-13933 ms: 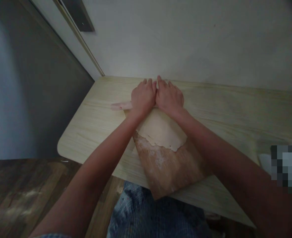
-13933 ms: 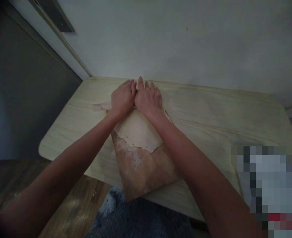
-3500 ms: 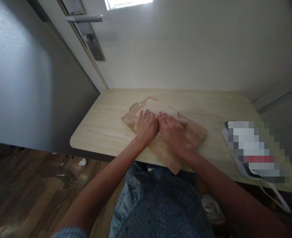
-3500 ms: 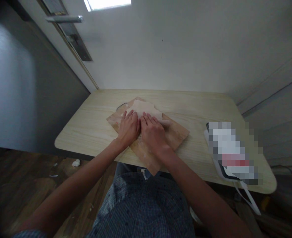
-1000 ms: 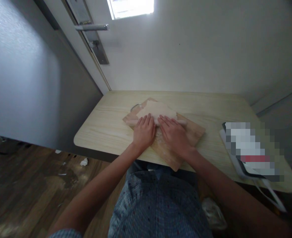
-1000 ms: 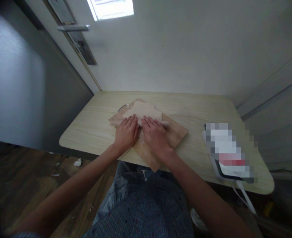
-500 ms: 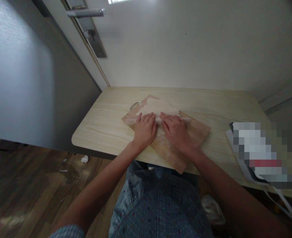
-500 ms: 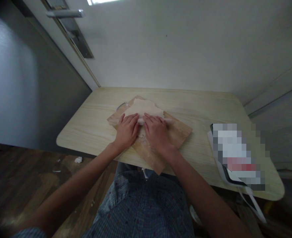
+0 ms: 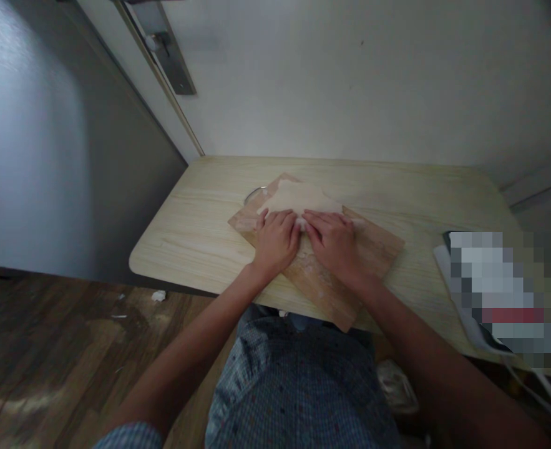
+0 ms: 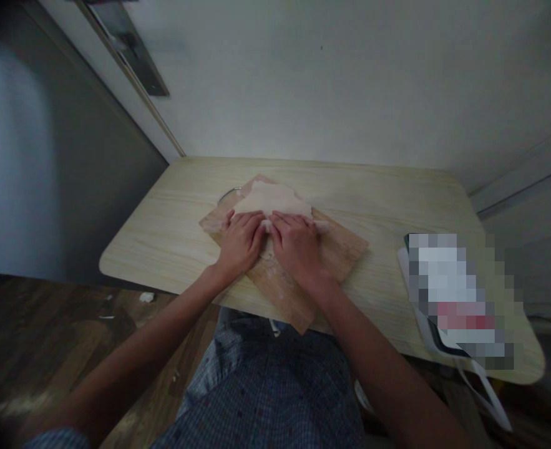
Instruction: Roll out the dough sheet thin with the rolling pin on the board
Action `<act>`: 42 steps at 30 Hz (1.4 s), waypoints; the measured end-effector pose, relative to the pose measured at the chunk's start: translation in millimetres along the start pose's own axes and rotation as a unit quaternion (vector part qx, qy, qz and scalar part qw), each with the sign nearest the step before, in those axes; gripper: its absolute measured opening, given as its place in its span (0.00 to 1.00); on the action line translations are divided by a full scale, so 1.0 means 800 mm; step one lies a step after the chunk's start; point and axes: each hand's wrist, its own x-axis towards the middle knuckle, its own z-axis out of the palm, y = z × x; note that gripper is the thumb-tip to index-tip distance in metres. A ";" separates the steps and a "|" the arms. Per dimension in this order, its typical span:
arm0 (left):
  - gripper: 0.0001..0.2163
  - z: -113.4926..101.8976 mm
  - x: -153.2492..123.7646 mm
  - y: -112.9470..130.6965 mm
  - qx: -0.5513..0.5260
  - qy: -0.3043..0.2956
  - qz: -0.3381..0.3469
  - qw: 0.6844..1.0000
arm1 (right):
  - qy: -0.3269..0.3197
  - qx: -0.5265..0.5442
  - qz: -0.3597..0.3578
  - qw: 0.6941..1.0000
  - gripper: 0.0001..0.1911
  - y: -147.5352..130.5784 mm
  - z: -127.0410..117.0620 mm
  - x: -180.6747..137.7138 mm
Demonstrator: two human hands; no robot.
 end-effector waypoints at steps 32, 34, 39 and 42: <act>0.10 0.002 -0.017 0.008 -0.035 0.037 -0.014 0.999 | 0.039 0.055 0.017 0.998 0.15 -0.010 -0.006 -0.021; 0.10 0.001 -0.017 0.008 -0.036 0.036 -0.018 0.999 | 0.040 0.057 0.015 0.997 0.15 -0.010 -0.005 -0.022; 0.09 -0.001 -0.016 0.010 -0.037 0.033 -0.024 0.998 | 0.038 0.055 0.020 0.998 0.15 -0.010 -0.004 -0.025; 0.09 0.000 -0.016 0.011 -0.036 0.031 -0.031 0.998 | 0.036 0.054 0.020 0.998 0.15 -0.010 -0.003 -0.026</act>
